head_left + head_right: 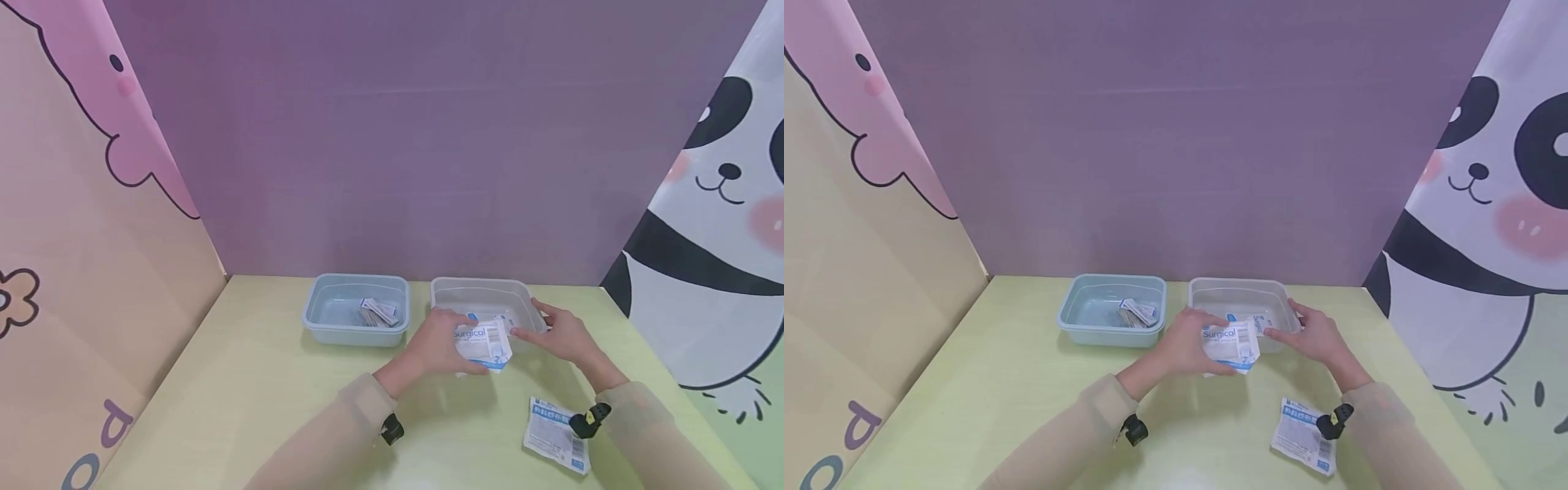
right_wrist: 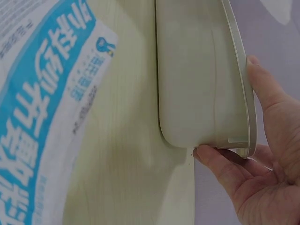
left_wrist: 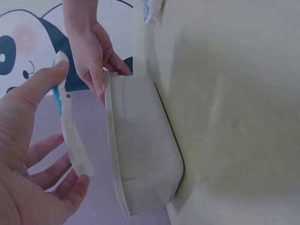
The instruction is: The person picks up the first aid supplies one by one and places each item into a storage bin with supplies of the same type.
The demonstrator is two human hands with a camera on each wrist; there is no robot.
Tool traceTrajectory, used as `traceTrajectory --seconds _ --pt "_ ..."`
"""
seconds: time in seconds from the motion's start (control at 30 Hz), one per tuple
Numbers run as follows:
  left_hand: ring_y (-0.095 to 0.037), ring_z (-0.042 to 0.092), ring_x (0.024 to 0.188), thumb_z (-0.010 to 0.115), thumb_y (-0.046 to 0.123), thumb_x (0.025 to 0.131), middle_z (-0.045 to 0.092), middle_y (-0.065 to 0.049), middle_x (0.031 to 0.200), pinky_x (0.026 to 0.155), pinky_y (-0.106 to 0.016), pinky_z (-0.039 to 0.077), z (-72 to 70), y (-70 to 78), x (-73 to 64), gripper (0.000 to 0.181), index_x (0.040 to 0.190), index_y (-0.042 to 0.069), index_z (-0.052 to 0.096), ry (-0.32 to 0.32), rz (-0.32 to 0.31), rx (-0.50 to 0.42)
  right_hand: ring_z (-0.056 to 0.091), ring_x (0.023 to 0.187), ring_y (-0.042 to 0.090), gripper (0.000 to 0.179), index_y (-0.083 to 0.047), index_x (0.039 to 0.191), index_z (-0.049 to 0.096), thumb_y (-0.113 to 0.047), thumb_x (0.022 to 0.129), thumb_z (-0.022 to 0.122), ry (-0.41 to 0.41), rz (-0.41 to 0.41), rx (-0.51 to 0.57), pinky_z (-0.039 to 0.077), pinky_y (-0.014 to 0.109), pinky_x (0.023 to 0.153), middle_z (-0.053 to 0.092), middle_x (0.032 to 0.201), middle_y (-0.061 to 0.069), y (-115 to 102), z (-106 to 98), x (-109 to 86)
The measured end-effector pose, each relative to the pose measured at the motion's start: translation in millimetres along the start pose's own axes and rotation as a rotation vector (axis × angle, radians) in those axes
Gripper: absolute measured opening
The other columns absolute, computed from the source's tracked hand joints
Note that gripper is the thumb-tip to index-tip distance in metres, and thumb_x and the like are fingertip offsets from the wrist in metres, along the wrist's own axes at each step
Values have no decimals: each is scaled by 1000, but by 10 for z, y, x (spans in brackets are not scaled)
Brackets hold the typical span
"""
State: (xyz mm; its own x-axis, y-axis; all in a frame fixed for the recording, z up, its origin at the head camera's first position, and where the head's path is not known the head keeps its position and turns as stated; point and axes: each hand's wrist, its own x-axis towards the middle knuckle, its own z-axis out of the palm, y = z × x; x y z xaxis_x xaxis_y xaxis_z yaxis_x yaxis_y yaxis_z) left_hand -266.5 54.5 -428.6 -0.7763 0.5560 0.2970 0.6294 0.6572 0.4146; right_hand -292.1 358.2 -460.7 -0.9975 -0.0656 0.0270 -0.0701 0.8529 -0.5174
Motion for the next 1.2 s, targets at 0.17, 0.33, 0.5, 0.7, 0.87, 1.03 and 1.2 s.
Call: traceTrajectory --seconds 0.17,0.33,0.5,0.7,0.87,1.03,1.2 --pt "-16 66 114 98 52 69 79 4 122 107 -27 48 -40 -88 154 69 125 17 79 123 -51 -12 60 132 55 113 7 163 30 -65 89 77 -1 9 0 60 55 94 52 151 40 -23 -7 -4" --pt "-20 61 109 99 48 69 81 2 119 95 -25 52 -35 -168 247 55 111 17 81 188 -108 -64 58 134 55 112 7 163 30 -64 90 77 1 -1 8 58 60 99 50 152 40 -52 11 8" --pt "-21 60 111 98 47 71 80 2 124 95 -26 52 -4 -196 296 53 109 15 81 188 -122 -89 60 132 55 111 7 163 31 -63 90 77 2 -7 4 60 57 95 53 150 40 -50 6 2" --pt "-19 60 109 97 51 72 81 3 115 93 -24 52 86 -243 342 53 110 17 81 182 -151 -79 60 131 56 110 9 161 32 -62 90 78 4 -10 1 61 55 93 53 148 42 -61 -23 -30" --pt "-20 60 107 97 51 71 81 3 106 91 -24 51 115 -275 396 52 107 18 80 200 -154 -88 61 129 56 110 9 161 32 -61 90 78 9 -5 5 62 54 91 54 147 42 -56 -35 -38" --pt "-20 60 107 97 51 71 81 3 107 92 -24 51 145 -296 433 52 107 18 80 205 -154 -101 62 128 55 110 8 162 32 -61 90 79 14 -4 13 62 52 90 54 147 41 -42 -29 -36" --pt "-20 60 108 98 48 72 80 2 109 93 -24 51 185 -313 440 51 107 15 79 221 -146 -110 66 123 50 110 8 162 33 -61 90 80 14 -10 24 58 36 78 58 144 40 -42 -12 -31"
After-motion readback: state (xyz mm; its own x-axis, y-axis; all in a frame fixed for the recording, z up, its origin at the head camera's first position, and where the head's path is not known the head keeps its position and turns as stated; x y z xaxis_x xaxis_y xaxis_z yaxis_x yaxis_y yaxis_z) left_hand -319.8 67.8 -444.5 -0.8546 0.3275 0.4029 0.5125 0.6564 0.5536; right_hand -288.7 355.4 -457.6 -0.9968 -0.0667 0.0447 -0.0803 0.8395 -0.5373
